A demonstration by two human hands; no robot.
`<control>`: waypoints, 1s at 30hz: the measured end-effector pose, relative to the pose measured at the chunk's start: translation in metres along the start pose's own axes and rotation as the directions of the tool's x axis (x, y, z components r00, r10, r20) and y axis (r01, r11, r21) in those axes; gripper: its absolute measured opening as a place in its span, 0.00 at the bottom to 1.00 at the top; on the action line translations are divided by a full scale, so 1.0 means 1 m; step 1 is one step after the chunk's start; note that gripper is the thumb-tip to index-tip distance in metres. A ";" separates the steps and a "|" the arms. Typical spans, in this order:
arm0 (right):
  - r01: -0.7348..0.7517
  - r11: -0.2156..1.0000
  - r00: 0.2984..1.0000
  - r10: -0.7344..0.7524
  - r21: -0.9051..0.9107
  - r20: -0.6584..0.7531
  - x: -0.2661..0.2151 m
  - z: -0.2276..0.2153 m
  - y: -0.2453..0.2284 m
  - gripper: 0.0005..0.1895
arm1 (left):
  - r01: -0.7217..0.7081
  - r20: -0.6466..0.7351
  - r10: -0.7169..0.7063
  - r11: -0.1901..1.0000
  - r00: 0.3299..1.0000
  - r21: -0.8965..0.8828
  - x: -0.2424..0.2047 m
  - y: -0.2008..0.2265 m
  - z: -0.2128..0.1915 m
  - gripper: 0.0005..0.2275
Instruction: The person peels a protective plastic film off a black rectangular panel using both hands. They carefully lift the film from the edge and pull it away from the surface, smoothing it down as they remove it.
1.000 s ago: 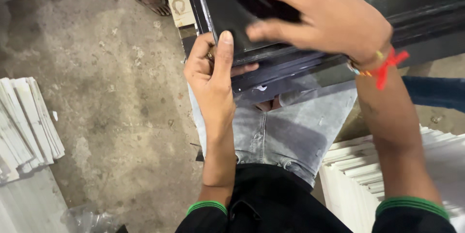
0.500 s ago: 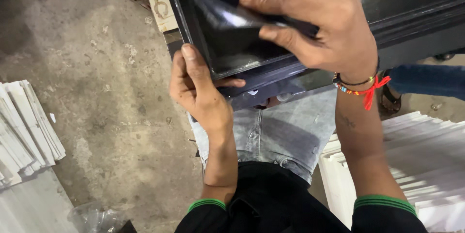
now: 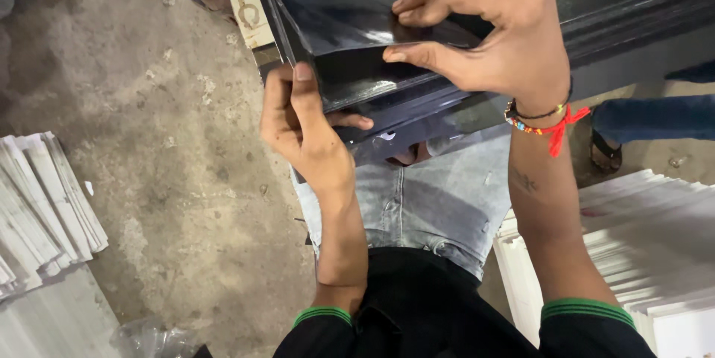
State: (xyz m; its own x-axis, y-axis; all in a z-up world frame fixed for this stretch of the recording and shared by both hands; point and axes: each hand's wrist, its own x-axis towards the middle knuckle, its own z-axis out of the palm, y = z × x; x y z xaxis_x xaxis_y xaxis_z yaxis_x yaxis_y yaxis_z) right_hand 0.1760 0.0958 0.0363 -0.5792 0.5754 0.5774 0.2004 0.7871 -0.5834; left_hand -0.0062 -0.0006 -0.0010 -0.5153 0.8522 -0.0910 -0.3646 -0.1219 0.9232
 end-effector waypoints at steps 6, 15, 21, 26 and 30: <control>-0.014 0.996 0.997 0.008 -0.085 -0.077 -0.007 0.002 -0.002 0.06 | 0.020 0.036 -0.019 1.000 0.999 -0.021 0.004 -0.002 -0.007 0.09; -0.104 0.978 0.993 0.091 -0.179 -0.078 -0.010 0.004 -0.017 0.03 | 0.051 0.142 -0.036 0.994 0.989 -0.099 0.008 -0.005 -0.017 0.09; -0.224 0.781 0.938 0.010 -0.583 -0.347 -0.047 0.002 0.007 0.09 | 0.041 0.154 -0.026 0.995 0.988 -0.095 0.009 -0.008 -0.018 0.09; -0.404 0.711 0.847 0.054 -0.575 -0.529 -0.061 -0.024 0.023 0.08 | 0.050 0.166 -0.031 0.993 0.986 -0.111 0.011 -0.008 -0.019 0.08; -0.071 0.776 0.988 -0.031 -0.627 -0.150 -0.035 -0.015 -0.002 0.07 | 0.056 0.195 -0.030 0.990 0.980 -0.128 0.012 -0.007 -0.020 0.09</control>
State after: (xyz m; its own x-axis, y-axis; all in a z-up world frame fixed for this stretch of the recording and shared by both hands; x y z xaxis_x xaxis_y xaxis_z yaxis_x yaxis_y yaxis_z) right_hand 0.2078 0.0778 0.0260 -0.4600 0.5775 0.6745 0.6917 0.7093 -0.1357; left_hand -0.0253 0.0008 -0.0160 -0.3428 0.9384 -0.0438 -0.4887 -0.1383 0.8614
